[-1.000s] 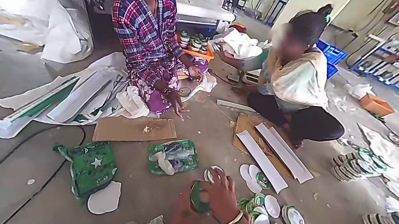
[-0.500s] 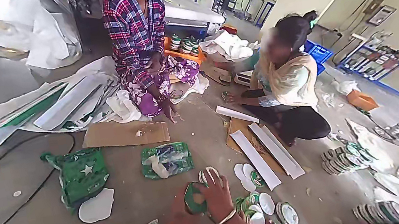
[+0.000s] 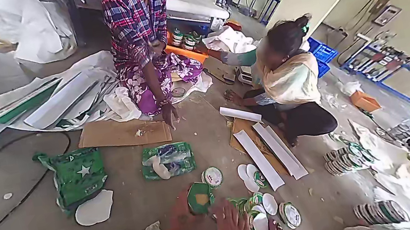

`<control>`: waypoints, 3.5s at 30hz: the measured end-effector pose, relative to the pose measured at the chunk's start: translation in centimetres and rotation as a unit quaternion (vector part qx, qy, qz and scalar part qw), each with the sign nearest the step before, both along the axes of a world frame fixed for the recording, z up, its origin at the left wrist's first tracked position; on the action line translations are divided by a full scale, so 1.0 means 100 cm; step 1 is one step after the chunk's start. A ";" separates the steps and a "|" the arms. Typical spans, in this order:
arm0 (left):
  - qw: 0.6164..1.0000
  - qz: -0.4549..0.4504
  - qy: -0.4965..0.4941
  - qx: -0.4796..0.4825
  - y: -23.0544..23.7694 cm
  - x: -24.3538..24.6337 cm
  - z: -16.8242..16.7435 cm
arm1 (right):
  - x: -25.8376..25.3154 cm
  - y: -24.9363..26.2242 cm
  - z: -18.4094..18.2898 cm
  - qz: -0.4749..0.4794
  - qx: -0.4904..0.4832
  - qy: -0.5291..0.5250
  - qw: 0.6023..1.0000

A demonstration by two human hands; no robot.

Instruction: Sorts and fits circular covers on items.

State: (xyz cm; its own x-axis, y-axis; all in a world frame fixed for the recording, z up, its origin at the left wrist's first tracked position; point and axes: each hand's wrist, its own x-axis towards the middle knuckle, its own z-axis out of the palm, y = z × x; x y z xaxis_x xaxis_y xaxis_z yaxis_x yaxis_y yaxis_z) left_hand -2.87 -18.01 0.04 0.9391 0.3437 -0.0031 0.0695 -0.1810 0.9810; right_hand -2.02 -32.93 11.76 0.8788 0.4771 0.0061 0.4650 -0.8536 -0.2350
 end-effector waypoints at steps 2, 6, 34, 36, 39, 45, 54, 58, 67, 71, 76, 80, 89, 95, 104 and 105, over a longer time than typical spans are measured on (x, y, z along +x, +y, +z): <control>1.000 0.003 -0.011 -0.001 -0.002 0.003 -0.007 | 0.026 0.006 0.006 -0.021 -0.030 0.033 0.999; 1.000 -0.004 -0.005 0.008 0.002 0.001 0.003 | 0.021 0.005 -0.009 -0.018 -0.024 0.019 0.999; 0.999 -0.017 0.008 -0.032 0.001 0.000 0.003 | 0.007 -0.007 -0.012 -0.003 -0.019 -0.012 1.000; 1.000 -0.007 0.006 -0.008 0.001 0.003 0.000 | 0.019 0.001 -0.005 -0.037 -0.018 0.031 0.999; 1.000 0.000 0.022 0.014 0.000 -0.002 0.009 | 0.018 -0.006 -0.026 -0.011 -0.008 -0.030 0.999; 0.996 0.034 -0.054 0.056 -0.007 0.001 -0.002 | 0.010 -0.001 -0.001 -0.033 0.018 -0.011 0.999; 0.998 0.024 -0.058 0.014 -0.003 -0.004 0.011 | 0.045 -0.024 0.006 -0.082 0.069 0.098 0.989; 0.989 0.068 -0.126 0.027 0.001 0.001 0.020 | 0.141 -0.071 -0.044 -0.151 0.011 0.203 0.967; 0.991 0.092 -0.074 0.061 0.009 -0.001 0.029 | 0.183 -0.078 -0.098 -0.085 -0.159 0.287 0.941; 0.977 0.143 -0.125 0.101 0.008 0.001 0.028 | 0.187 -0.104 -0.082 -0.151 0.077 0.294 0.941; 0.974 0.125 -0.177 0.070 -0.017 0.009 0.059 | 0.152 -0.106 -0.012 -0.165 0.284 0.293 0.898; 0.995 0.010 -0.080 -0.062 -0.039 0.008 0.084 | 0.125 -0.083 0.018 -0.081 0.310 0.363 0.875; 0.985 0.148 -0.025 0.088 -0.008 0.007 0.069 | 0.103 0.013 -0.008 -0.138 0.276 0.375 0.875; 0.955 0.074 0.009 0.287 -0.004 0.019 0.072 | 0.102 0.024 -0.012 -0.141 0.249 0.310 0.907; 0.891 -0.141 0.136 0.409 -0.030 0.025 0.067 | 0.104 0.023 -0.025 -0.167 0.280 0.305 0.895; 0.891 -0.133 0.131 0.414 -0.030 0.025 0.064 | 0.105 0.021 -0.030 -0.184 0.310 0.317 0.877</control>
State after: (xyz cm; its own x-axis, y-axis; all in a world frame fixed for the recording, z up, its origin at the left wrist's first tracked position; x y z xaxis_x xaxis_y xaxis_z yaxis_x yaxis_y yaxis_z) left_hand -0.36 -21.02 6.45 0.9920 0.0950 -0.0829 0.1226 -0.8795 0.4598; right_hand 8.48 -30.85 8.73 0.8932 0.2379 -0.3816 -0.2074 -0.5350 -0.8190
